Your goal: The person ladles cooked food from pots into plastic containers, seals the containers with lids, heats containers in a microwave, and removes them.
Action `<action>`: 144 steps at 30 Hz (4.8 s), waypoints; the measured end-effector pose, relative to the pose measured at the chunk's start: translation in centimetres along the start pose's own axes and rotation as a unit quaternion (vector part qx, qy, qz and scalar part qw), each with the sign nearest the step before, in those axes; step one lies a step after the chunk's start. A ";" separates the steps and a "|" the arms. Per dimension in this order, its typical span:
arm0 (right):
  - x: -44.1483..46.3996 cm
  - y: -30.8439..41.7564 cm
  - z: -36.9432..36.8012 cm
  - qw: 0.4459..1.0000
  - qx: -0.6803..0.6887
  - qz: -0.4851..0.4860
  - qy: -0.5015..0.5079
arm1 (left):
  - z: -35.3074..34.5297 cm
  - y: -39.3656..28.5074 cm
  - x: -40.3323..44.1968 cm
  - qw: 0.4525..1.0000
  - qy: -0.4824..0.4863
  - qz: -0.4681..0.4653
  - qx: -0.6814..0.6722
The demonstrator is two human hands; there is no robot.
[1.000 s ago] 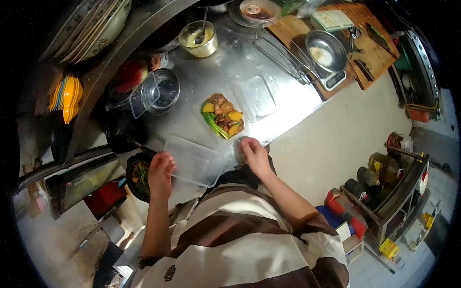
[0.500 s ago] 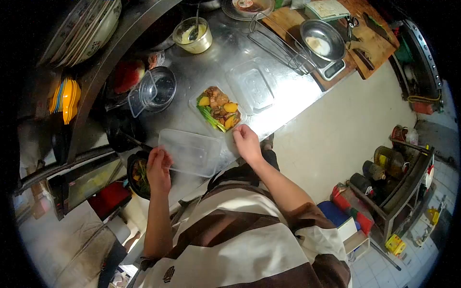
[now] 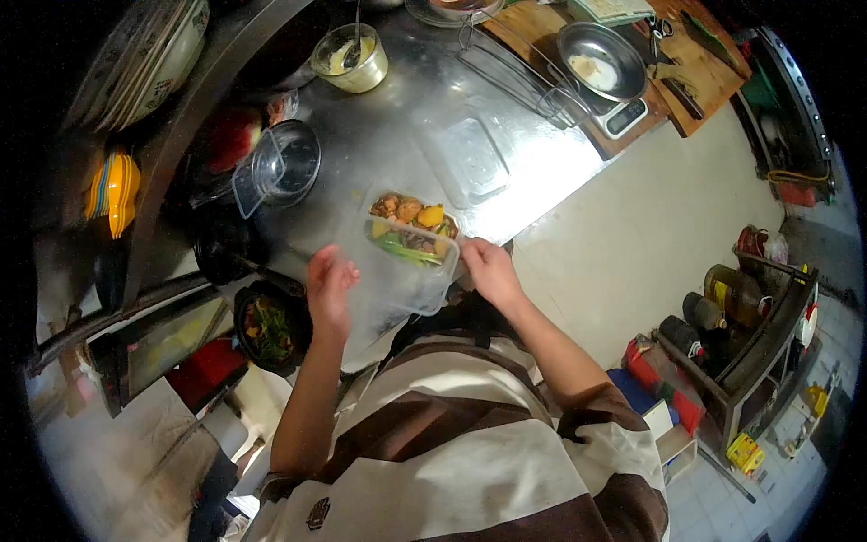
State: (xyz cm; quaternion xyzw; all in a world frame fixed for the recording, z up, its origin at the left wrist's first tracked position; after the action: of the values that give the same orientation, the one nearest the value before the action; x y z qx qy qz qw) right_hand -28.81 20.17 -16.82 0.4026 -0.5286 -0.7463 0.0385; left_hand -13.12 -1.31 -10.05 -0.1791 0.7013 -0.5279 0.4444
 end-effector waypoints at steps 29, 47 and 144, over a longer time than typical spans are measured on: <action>-0.1 1.3 -0.9 0.997 0.008 -0.062 -0.052 | -2.4 1.5 10.2 0.953 0.057 -0.092 0.282; -1.8 7.7 -4.7 0.813 -0.464 0.351 -0.006 | -8.6 -2.2 3.5 0.607 0.345 -0.422 0.578; -12.4 6.4 -2.2 0.966 -0.178 0.070 0.173 | 8.2 12.9 -7.5 0.937 -0.068 0.101 -0.327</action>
State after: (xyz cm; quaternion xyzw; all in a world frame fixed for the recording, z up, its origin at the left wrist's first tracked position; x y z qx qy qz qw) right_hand -21.39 21.65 -4.83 0.4742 -0.3996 -0.7429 0.2520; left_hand 0.41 4.17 -18.81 -0.2787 0.8176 -0.2084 0.4588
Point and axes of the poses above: each hand's wrist, its own x-axis towards the middle knuckle, its own z-axis out of the back of the hand, y = z × x, the point moved 7 cm from there along x, towards the middle knuckle, and after that the axes turned 1 degree about x, right-handed, at the moved point
